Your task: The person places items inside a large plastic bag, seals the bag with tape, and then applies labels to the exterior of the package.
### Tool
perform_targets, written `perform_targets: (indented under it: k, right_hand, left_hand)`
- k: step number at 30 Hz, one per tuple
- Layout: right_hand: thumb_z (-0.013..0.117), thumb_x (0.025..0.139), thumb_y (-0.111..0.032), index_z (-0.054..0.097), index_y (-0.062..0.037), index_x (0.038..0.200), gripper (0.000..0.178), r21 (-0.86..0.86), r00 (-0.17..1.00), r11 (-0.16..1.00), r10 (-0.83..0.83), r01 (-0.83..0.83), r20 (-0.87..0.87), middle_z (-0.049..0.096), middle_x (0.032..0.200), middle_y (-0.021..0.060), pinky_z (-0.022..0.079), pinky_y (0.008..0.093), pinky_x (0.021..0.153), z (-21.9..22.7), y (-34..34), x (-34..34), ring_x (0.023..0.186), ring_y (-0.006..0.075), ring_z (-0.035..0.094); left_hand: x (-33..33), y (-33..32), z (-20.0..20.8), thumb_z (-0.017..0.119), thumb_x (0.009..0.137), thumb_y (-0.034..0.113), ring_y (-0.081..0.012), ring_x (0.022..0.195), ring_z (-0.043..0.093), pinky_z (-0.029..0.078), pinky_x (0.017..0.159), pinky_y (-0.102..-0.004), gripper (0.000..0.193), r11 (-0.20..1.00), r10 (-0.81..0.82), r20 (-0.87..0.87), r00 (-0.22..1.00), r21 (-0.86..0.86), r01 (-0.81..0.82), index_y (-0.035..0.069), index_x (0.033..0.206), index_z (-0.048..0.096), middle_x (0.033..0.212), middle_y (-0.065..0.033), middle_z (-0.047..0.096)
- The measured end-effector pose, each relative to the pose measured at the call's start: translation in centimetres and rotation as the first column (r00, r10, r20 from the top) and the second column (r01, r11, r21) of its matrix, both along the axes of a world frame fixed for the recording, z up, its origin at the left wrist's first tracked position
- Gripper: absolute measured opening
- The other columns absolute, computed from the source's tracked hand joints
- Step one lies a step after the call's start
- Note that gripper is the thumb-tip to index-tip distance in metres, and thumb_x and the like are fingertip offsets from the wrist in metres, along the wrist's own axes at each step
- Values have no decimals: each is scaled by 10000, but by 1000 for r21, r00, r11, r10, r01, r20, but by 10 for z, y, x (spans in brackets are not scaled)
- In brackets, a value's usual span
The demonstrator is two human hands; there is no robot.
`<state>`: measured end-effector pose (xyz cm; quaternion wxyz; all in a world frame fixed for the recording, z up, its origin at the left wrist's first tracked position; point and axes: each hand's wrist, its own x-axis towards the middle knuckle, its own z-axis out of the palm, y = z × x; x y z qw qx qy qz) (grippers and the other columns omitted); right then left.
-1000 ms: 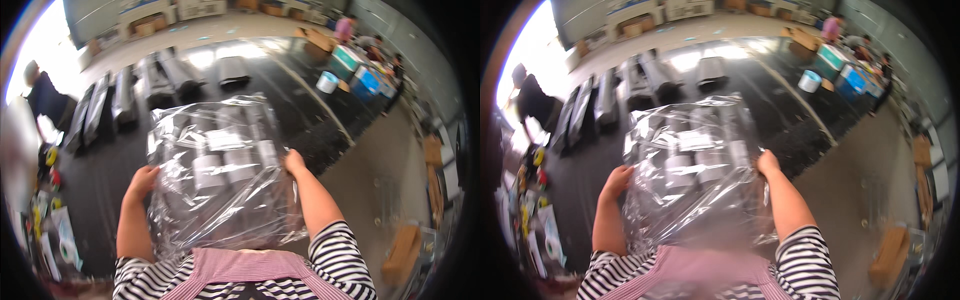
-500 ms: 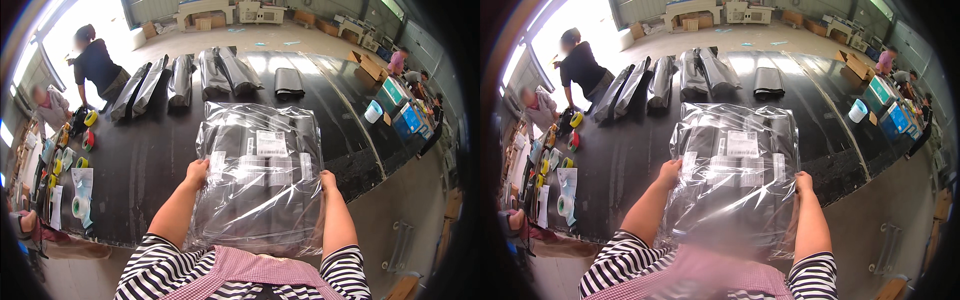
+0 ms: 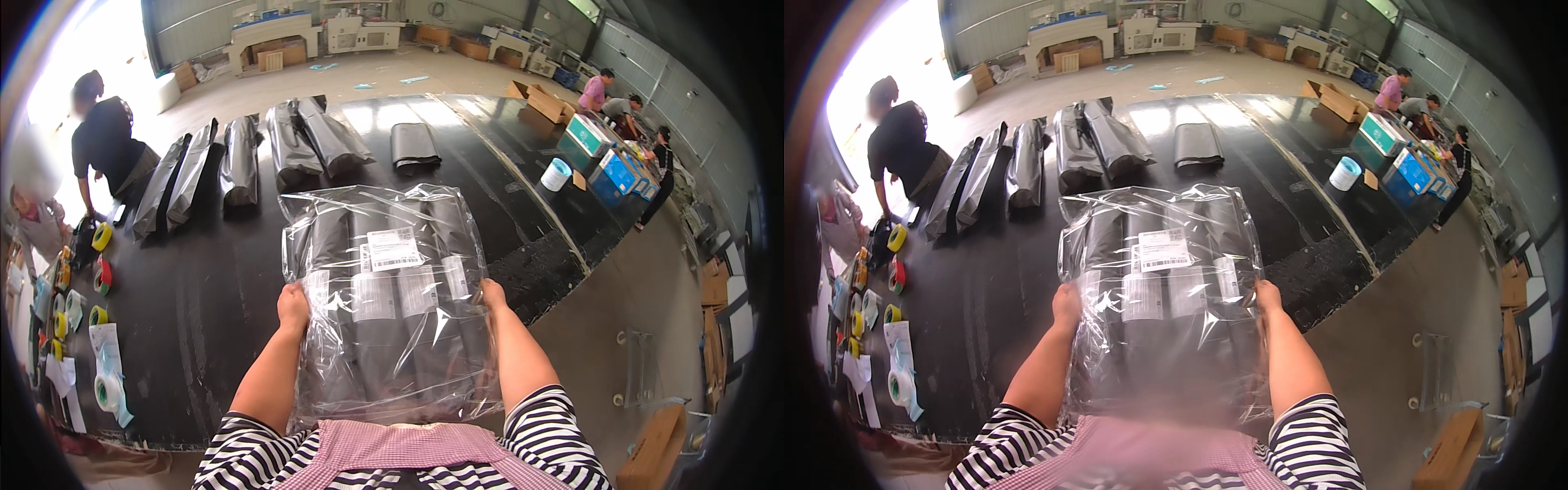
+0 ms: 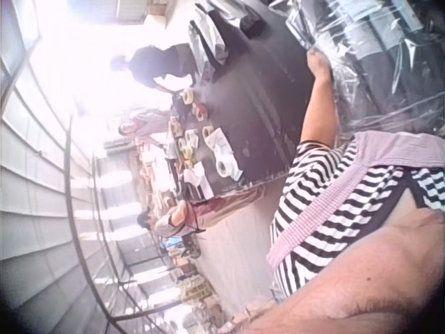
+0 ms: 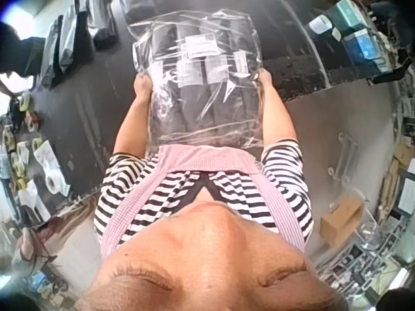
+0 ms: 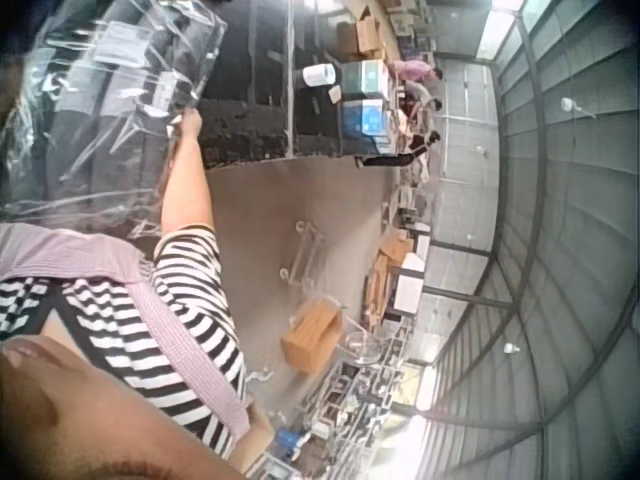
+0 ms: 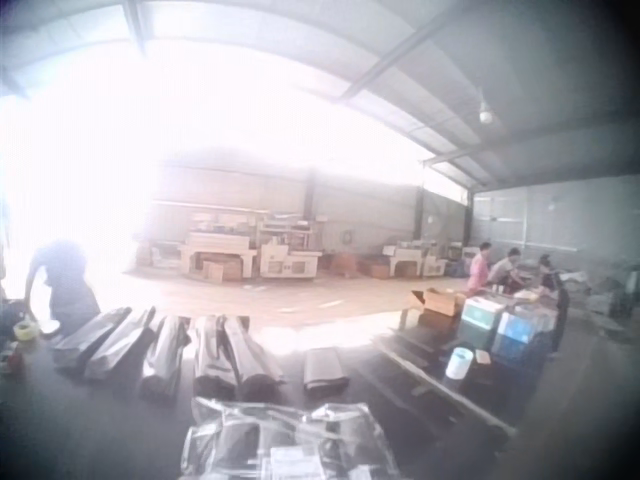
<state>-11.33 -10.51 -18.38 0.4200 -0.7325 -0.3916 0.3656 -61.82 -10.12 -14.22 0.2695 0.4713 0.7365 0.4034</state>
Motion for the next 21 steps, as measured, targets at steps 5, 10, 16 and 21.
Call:
perform_targets:
  k: [5, 10, 16, 21]
  right_hand:
    - [650, 918, -207, 667, -56, 1045, 198, 19, 926, 999, -25, 35, -377, 640, 854, 1, 426, 263, 672, 45, -40, -26, 728, 100, 540]
    - [660, 889, -99, 643, -52, 1087, 205, 100, 825, 991, -21, 93, -565, 649, 863, 1, 471, 256, 678, 83, -86, -51, 748, 95, 589]
    - [658, 898, -93, 608, -45, 1170, 280, 70, 884, 969, -187, 238, -428, 674, 965, 49, 514, 261, 743, 135, -187, -39, 801, 114, 614]
    - [663, 892, -134, 645, -33, 1081, 215, 307, 927, 877, -323, 369, -191, 652, 930, 32, 471, 308, 787, 193, -279, -56, 856, 116, 572]
  left_hand:
    - [-16, -2, -1, 573, 982, 417, -105, 701, 529, 430, 643, -295, 450, 972, -167, 552, 817, -48, 232, 1, 826, 644, 773, -16, 624]
    - [-25, -10, -12, 575, 985, 411, -78, 747, 523, 419, 679, -262, 425, 967, -209, 649, 732, 26, 254, 11, 879, 673, 836, 14, 619]
    - [24, 1, 12, 540, 996, 272, -158, 1101, 584, 427, 974, -293, 392, 878, -433, 622, 652, 127, 462, 4, 1273, 614, 1225, -61, 638]
    - [43, 31, 39, 525, 975, 409, -212, 1206, 516, 394, 1018, -370, 532, 817, -380, 793, 476, 47, 575, 49, 1365, 557, 1310, -83, 582]
